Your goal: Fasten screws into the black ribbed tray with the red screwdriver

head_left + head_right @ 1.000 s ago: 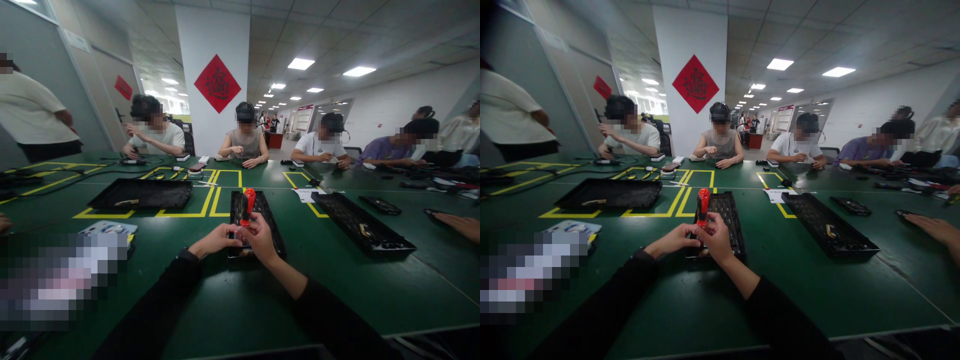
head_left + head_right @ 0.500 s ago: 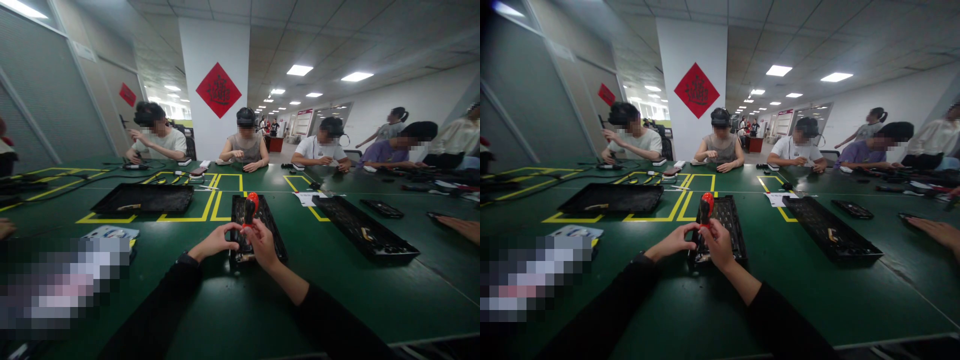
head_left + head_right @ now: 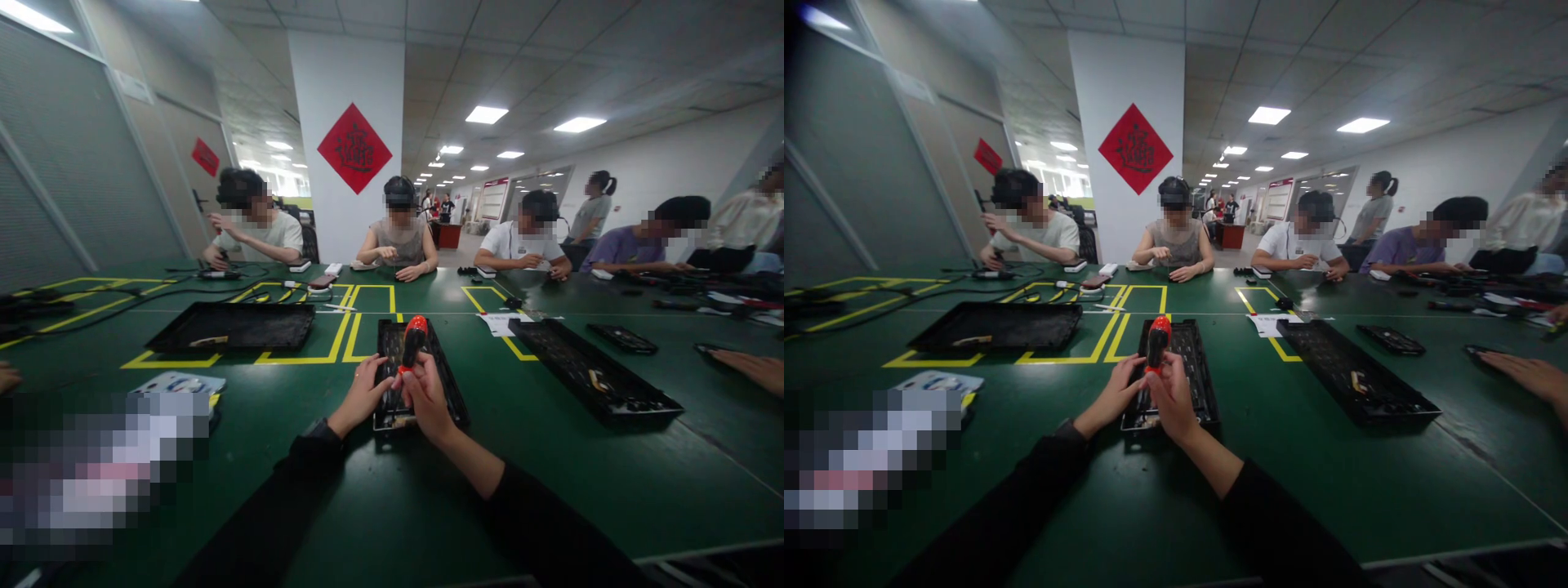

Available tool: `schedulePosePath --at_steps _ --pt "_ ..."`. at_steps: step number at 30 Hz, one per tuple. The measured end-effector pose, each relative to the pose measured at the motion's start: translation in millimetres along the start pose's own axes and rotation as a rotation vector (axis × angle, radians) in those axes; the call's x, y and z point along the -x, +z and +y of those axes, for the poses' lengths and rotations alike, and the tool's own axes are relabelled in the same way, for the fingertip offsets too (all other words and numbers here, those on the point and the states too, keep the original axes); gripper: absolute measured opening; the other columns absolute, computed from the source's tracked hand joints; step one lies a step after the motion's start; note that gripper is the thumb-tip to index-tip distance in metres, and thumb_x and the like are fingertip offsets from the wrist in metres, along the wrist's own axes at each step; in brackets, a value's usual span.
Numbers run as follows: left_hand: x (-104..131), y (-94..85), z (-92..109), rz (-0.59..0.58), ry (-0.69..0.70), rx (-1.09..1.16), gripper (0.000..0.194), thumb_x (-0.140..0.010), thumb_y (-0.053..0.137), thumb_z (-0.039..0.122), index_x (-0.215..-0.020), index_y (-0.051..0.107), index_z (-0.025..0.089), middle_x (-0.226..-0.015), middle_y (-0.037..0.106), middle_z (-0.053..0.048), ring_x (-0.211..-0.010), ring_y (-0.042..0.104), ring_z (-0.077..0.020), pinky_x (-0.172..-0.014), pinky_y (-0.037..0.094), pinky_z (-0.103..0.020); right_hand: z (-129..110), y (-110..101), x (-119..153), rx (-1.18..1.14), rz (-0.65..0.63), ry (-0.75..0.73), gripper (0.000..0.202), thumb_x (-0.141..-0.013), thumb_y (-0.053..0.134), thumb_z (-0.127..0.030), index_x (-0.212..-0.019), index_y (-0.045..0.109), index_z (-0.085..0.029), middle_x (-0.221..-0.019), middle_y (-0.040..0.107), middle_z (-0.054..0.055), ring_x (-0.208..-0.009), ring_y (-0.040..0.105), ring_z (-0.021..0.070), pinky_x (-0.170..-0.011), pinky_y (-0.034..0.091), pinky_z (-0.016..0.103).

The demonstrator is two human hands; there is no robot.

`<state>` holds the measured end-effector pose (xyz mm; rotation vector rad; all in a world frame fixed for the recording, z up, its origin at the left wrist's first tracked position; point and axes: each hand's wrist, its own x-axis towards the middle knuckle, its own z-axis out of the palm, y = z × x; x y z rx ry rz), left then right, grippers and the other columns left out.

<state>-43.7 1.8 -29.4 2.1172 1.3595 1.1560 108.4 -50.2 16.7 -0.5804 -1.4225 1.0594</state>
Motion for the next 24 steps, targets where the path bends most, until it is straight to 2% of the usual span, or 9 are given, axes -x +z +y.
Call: schedulePosePath --at_steps 5,9,12,17,24 --pt "-0.6 -0.6 -2.6 -0.044 0.009 0.034 0.041 -0.082 0.05 0.039 -0.119 0.049 0.021 -0.126 0.047 -0.01 -0.121 0.039 -0.0226 -0.105 0.025 -0.043 0.4 0.4 0.5 0.085 0.021 -0.014 0.027 -0.088 0.043 -0.042 -0.104 0.044 -0.02 -0.072 0.055 -0.003 -0.043 0.039 0.0056 -0.04 0.03 0.018" --pt "0.6 -0.1 -2.4 -0.011 -0.013 0.057 0.044 -0.08 0.051 0.04 -0.119 0.049 0.02 -0.132 0.039 -0.011 -0.127 0.031 -0.0228 -0.108 0.022 -0.043 -2.9 0.5 1.6 0.176 0.008 -0.016 0.032 -0.091 0.034 -0.042 -0.104 0.051 -0.018 -0.066 0.049 -0.003 -0.045 0.039 0.0074 -0.045 0.034 0.021" --pt "-1.0 -0.7 -4.3 0.011 -0.023 0.073 0.042 -0.079 0.053 0.037 -0.117 0.05 0.02 -0.131 0.037 -0.01 -0.128 0.031 -0.022 -0.108 0.023 -0.041 -3.7 1.1 1.8 0.166 0.01 -0.018 0.034 -0.092 0.033 -0.042 -0.107 0.05 -0.018 -0.07 0.051 -0.002 -0.047 0.039 0.0075 -0.045 0.033 0.021" --pt "-14.0 0.6 -12.0 0.076 -0.163 0.17 0.041 -0.079 0.051 0.034 -0.116 0.048 0.016 -0.118 0.048 -0.012 -0.103 0.053 -0.0198 -0.093 0.041 -0.039 -1.2 1.6 0.7 0.139 0.001 -0.013 0.033 -0.089 0.042 -0.041 -0.112 0.047 -0.018 -0.072 0.053 -0.001 -0.048 0.04 0.0068 -0.043 0.032 0.019" --pt "-29.2 6.8 -25.0 0.132 -0.19 0.147 0.038 -0.079 0.05 0.03 -0.115 0.048 0.016 -0.111 0.057 -0.01 -0.102 0.055 -0.0194 -0.092 0.041 -0.038 1.0 -0.5 -0.2 0.08 0.013 0.038 0.032 -0.082 0.055 -0.034 -0.107 0.04 -0.021 -0.068 0.056 -0.003 -0.05 0.048 0.0079 -0.045 0.037 0.018"
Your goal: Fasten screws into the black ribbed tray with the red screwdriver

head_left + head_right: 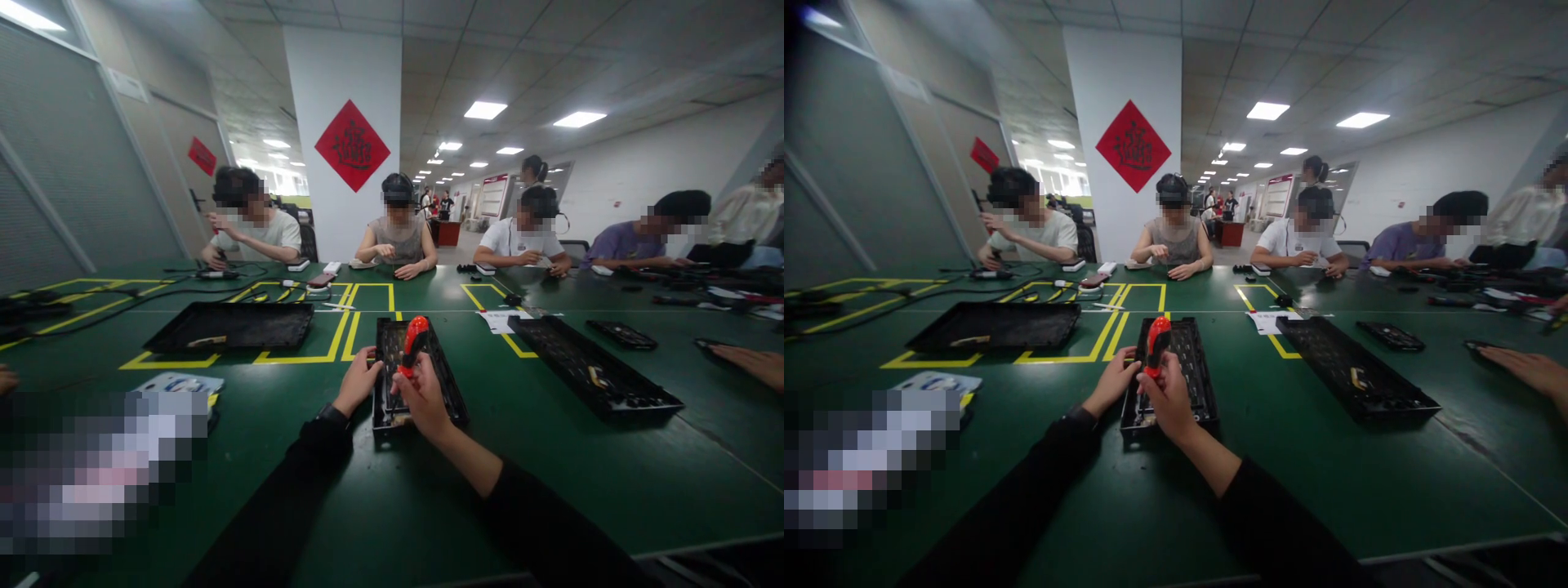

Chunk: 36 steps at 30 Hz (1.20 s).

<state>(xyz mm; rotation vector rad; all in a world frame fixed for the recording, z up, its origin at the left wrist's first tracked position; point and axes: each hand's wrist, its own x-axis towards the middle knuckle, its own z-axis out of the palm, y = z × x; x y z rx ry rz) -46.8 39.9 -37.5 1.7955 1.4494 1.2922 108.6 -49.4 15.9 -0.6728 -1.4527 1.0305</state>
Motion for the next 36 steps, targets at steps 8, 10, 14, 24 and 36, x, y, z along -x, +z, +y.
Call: schedulePosePath --at_steps 8,10,14,24,36 --pt "5.5 -3.1 4.8 -0.019 0.006 0.019 0.041 -0.078 0.052 0.03 -0.116 0.049 0.016 -0.112 0.058 -0.01 -0.1 0.057 -0.02 -0.091 0.042 -0.038 -6.6 0.1 1.4 0.014 -0.03 -0.037 0.031 -0.088 0.045 -0.037 -0.113 0.046 -0.019 -0.075 0.055 -0.002 -0.047 0.039 0.0055 -0.043 0.032 0.018" --pt "6.6 -3.3 5.8 -0.026 0.009 0.02 0.041 -0.078 0.052 0.03 -0.117 0.048 0.016 -0.113 0.057 -0.01 -0.101 0.056 -0.02 -0.092 0.042 -0.038 -7.2 -0.1 1.3 0.011 -0.044 -0.04 0.034 -0.089 0.043 -0.037 -0.118 0.045 -0.02 -0.077 0.054 -0.001 -0.047 0.039 0.0057 -0.044 0.033 0.019" --pt "6.3 -2.5 4.0 -0.017 -0.003 0.016 0.041 -0.078 0.052 0.029 -0.118 0.048 0.016 -0.112 0.058 -0.011 -0.102 0.056 -0.0203 -0.092 0.041 -0.038 -2.5 -1.6 -0.3 -0.062 -0.024 -0.024 0.033 -0.088 0.044 -0.037 -0.117 0.038 -0.02 -0.071 0.054 -0.003 -0.044 0.039 0.0055 -0.043 0.032 0.018" --pt "7.5 -1.0 2.9 -0.008 0.001 -0.008 0.041 -0.08 0.05 0.03 -0.118 0.048 0.016 -0.109 0.06 -0.01 -0.094 0.059 -0.0182 -0.088 0.044 -0.036 -3.1 -1.7 -0.8 -0.055 -0.069 -0.053 0.03 -0.092 0.037 -0.039 -0.112 0.046 -0.018 -0.072 0.057 -0.001 -0.046 0.038 0.0062 -0.044 0.03 0.02" --pt "5.8 -0.8 1.3 -0.003 0.014 -0.043 0.04 -0.08 0.05 0.028 -0.118 0.049 0.016 -0.11 0.059 -0.01 -0.095 0.058 -0.0182 -0.088 0.044 -0.035 3.5 0.3 1.0 -0.037 -0.096 -0.055 0.036 -0.086 0.049 -0.04 -0.113 0.04 -0.019 -0.069 0.053 -0.003 -0.05 0.041 0.007 -0.045 0.031 0.019"
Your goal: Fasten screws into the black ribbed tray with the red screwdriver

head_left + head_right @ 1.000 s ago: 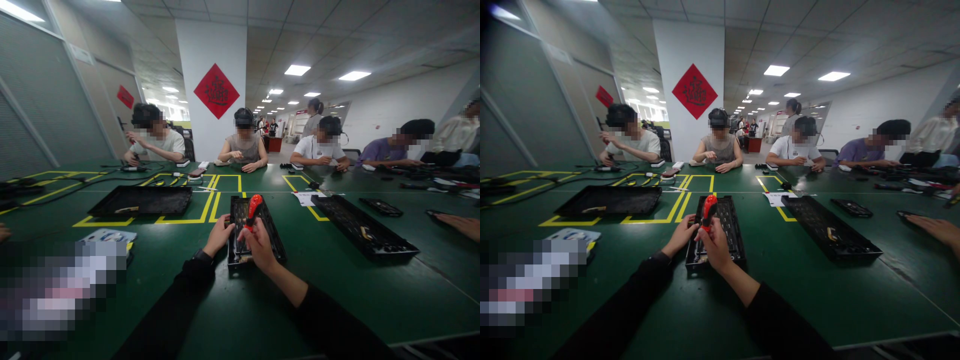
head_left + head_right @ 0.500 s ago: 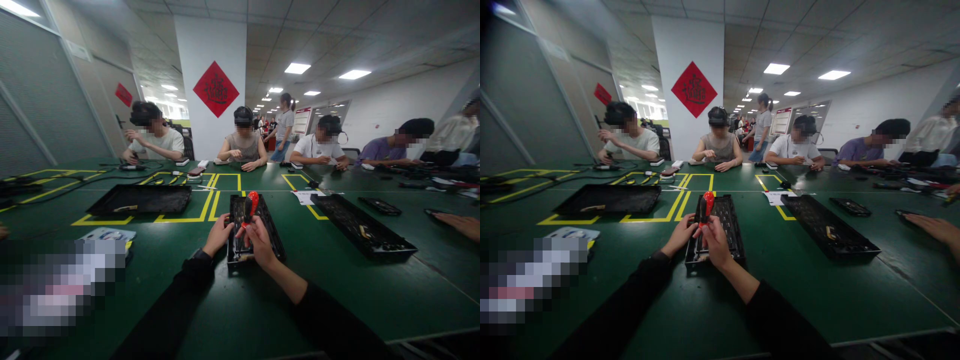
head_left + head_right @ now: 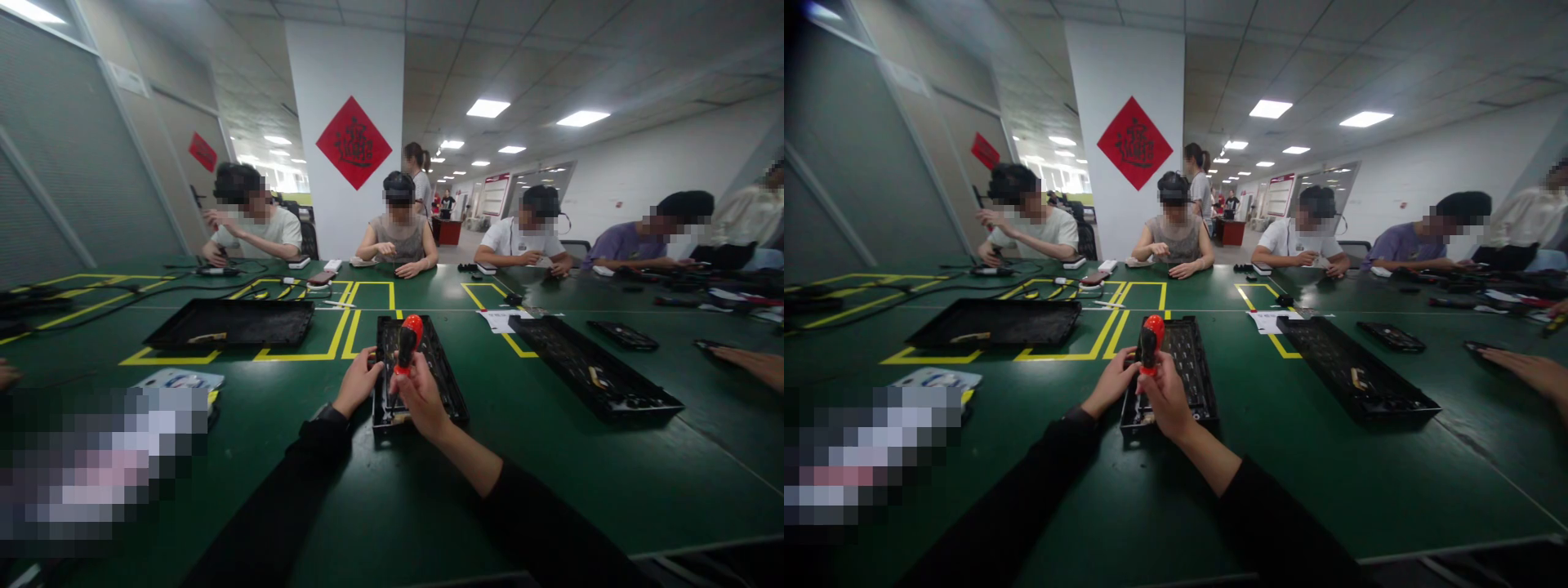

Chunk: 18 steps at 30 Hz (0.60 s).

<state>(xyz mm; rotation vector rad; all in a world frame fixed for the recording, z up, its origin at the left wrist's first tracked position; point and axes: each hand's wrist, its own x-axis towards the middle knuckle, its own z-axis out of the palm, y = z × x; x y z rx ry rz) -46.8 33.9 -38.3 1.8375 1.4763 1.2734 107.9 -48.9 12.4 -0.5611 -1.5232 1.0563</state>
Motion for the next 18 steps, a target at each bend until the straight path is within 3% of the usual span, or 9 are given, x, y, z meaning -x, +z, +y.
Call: schedulePosePath --at_steps 5,9,12,15,18 --pt "0.5 -0.9 1.1 0.002 -0.001 -0.003 0.04 -0.08 0.05 0.028 -0.117 0.049 0.016 -0.11 0.059 -0.01 -0.095 0.059 -0.0179 -0.088 0.044 -0.035 -2.1 -0.7 0.2 0.002 0.046 -0.001 0.021 -0.089 0.045 -0.035 -0.103 0.041 -0.019 -0.067 0.053 -0.004 -0.049 0.042 0.0064 -0.046 0.031 0.019" --pt "1.5 -1.5 3.8 -0.006 -0.002 0.012 0.039 -0.08 0.05 0.027 -0.118 0.049 0.016 -0.109 0.06 -0.009 -0.093 0.059 -0.0174 -0.088 0.045 -0.034 -8.3 -1.8 0.2 0.029 0.036 0.003 0.027 -0.091 0.039 -0.035 -0.111 0.046 -0.018 -0.077 0.052 -0.001 -0.046 0.036 0.0043 -0.042 0.028 0.019" --pt "2.1 -1.5 4.4 -0.009 -0.005 0.009 0.04 -0.08 0.049 0.028 -0.118 0.048 0.016 -0.109 0.06 -0.009 -0.094 0.059 -0.0175 -0.088 0.044 -0.034 -7.8 -1.3 -0.7 0.003 0.066 -0.005 0.032 -0.089 0.045 -0.035 -0.117 0.041 -0.02 -0.077 0.053 -0.002 -0.047 0.039 0.0049 -0.043 0.03 0.019" --pt "2.6 -1.7 4.3 -0.007 -0.01 0.003 0.04 -0.08 0.05 0.028 -0.118 0.049 0.016 -0.108 0.06 -0.009 -0.093 0.059 -0.0178 -0.088 0.044 -0.035 -5.0 -0.7 -1.8 -0.048 0.082 0.001 0.03 -0.086 0.05 -0.035 -0.11 0.039 -0.021 -0.074 0.055 -0.003 -0.045 0.039 0.005 -0.041 0.03 0.018" --pt "3.0 -1.9 4.7 -0.007 -0.009 0.018 0.039 -0.08 0.05 0.028 -0.117 0.049 0.016 -0.107 0.06 -0.009 -0.093 0.059 -0.0179 -0.087 0.044 -0.035 -5.8 -0.5 -1.8 -0.041 0.057 0.0 0.024 -0.089 0.043 -0.036 -0.106 0.043 -0.019 -0.075 0.057 -0.001 -0.044 0.038 0.0048 -0.042 0.029 0.019"
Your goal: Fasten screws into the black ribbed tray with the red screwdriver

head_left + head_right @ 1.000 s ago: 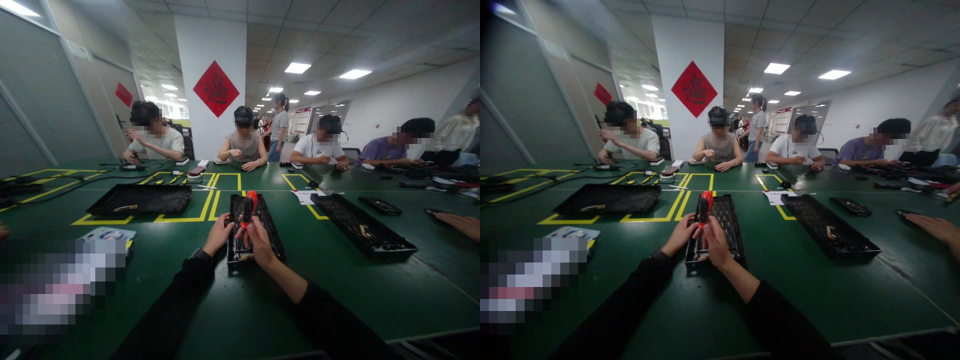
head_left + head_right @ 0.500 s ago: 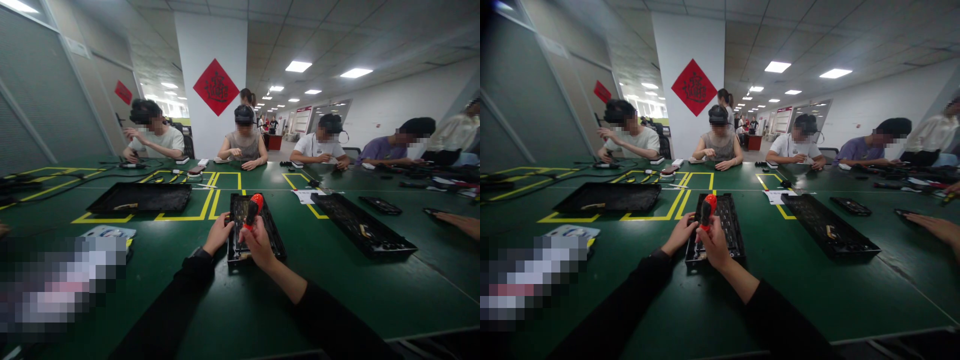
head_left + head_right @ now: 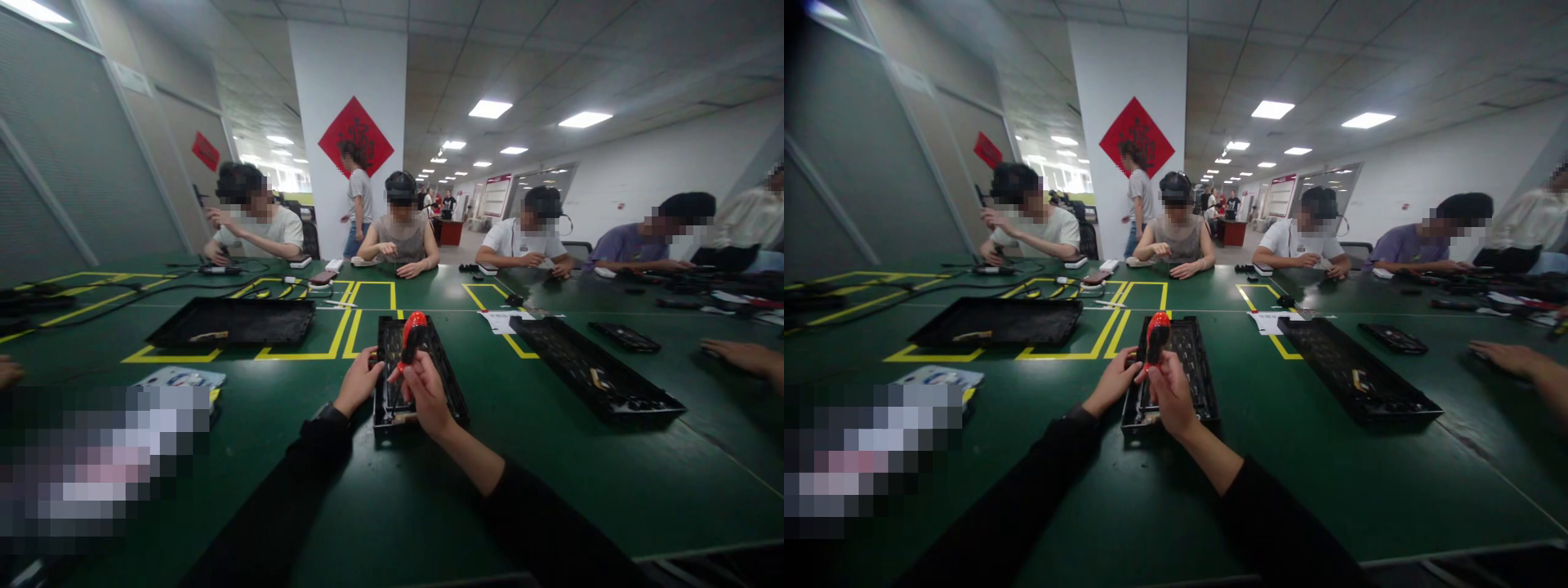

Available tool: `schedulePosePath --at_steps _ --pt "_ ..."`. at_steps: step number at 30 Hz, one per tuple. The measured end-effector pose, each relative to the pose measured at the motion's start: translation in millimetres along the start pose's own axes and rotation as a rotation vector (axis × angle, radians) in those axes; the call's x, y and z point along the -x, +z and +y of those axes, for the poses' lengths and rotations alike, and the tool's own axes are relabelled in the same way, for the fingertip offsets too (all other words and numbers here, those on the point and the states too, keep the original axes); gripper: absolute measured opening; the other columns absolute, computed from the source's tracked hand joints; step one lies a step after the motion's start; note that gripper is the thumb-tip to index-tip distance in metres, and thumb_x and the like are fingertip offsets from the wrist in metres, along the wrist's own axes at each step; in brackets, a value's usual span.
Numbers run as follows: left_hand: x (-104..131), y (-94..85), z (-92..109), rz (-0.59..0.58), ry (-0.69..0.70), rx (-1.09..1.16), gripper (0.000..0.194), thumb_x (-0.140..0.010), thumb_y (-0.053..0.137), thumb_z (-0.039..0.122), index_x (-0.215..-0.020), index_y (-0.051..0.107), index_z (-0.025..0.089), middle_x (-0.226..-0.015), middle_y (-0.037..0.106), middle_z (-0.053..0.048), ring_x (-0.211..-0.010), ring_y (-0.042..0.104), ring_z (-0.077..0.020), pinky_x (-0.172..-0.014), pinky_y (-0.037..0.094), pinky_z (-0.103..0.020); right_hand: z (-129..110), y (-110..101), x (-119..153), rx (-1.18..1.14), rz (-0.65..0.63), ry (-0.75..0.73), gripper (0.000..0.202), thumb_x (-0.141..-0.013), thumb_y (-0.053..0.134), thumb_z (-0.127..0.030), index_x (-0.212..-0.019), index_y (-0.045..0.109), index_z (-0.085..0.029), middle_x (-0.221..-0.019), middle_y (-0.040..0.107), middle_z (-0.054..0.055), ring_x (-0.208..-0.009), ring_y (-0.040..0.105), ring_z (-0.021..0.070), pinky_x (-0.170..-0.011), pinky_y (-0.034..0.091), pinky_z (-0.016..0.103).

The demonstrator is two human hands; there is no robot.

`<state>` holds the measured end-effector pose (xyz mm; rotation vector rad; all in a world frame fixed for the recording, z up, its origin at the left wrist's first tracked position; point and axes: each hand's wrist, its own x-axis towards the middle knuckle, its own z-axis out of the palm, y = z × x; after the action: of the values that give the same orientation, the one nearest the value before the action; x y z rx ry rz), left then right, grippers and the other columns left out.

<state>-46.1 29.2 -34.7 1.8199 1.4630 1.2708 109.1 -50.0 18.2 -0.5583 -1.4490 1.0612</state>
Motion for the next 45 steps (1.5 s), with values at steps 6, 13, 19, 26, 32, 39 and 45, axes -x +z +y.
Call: schedulePosePath --at_steps 6,13,19,26,32,39,45 --pt "-0.9 1.0 -1.8 0.013 0.003 0.001 0.039 -0.079 0.05 0.028 -0.117 0.05 0.017 -0.108 0.06 -0.009 -0.092 0.059 -0.0177 -0.087 0.044 -0.034 -3.5 0.3 1.0 0.054 -0.037 -0.001 0.03 -0.092 0.034 -0.037 -0.113 0.045 -0.018 -0.072 0.058 -0.001 -0.043 0.036 0.0052 -0.041 0.027 0.02" --pt "-1.7 1.1 -5.3 0.003 0.007 -0.019 0.042 -0.08 0.049 0.031 -0.12 0.048 0.016 -0.109 0.059 -0.01 -0.093 0.059 -0.0179 -0.088 0.044 -0.035 0.5 -0.2 0.7 0.015 -0.023 0.034 0.029 -0.086 0.051 -0.035 -0.106 0.036 -0.02 -0.068 0.058 -0.004 -0.045 0.039 0.0056 -0.041 0.028 0.017" --pt "-0.7 0.3 -0.1 0.003 -0.007 -0.001 0.04 -0.079 0.05 0.027 -0.118 0.049 0.016 -0.11 0.059 -0.01 -0.096 0.058 -0.0182 -0.089 0.043 -0.035 -7.9 0.0 1.2 0.11 -0.048 0.018 0.028 -0.091 0.036 -0.04 -0.104 0.049 -0.018 -0.08 0.054 0.0 -0.048 0.038 0.0054 -0.044 0.031 0.02" --pt "-1.3 0.3 -1.8 0.003 0.003 -0.032 0.041 -0.08 0.049 0.029 -0.119 0.048 0.016 -0.109 0.059 -0.01 -0.095 0.058 -0.0184 -0.089 0.043 -0.036 0.1 0.2 -0.1 -0.013 -0.034 0.014 0.029 -0.09 0.043 -0.036 -0.113 0.038 -0.02 -0.072 0.054 -0.003 -0.044 0.038 0.0049 -0.041 0.028 0.018" --pt "-1.2 0.3 -2.6 0.006 0.004 -0.036 0.041 -0.08 0.049 0.029 -0.119 0.048 0.016 -0.109 0.06 -0.01 -0.095 0.058 -0.0185 -0.089 0.043 -0.036 3.7 0.4 -1.1 -0.032 -0.013 0.026 0.028 -0.085 0.052 -0.035 -0.104 0.039 -0.02 -0.074 0.056 -0.003 -0.044 0.039 0.0043 -0.04 0.03 0.017" --pt "-1.5 0.0 -2.4 0.014 -0.002 -0.016 0.042 -0.079 0.05 0.03 -0.119 0.049 0.017 -0.109 0.06 -0.01 -0.094 0.059 -0.0183 -0.089 0.043 -0.036 -4.9 1.6 -0.4 0.081 -0.03 0.01 0.028 -0.092 0.035 -0.039 -0.104 0.05 -0.018 -0.077 0.056 0.001 -0.047 0.04 0.0059 -0.045 0.033 0.021" --pt "-2.6 0.9 -2.3 0.015 -0.028 0.0 0.042 -0.079 0.051 0.029 -0.118 0.049 0.016 -0.108 0.061 -0.01 -0.092 0.06 -0.0181 -0.088 0.044 -0.036 -0.8 0.8 -1.5 0.021 -0.034 0.033 0.031 -0.088 0.044 -0.038 -0.113 0.043 -0.019 -0.075 0.055 -0.001 -0.046 0.039 0.0056 -0.042 0.031 0.019"
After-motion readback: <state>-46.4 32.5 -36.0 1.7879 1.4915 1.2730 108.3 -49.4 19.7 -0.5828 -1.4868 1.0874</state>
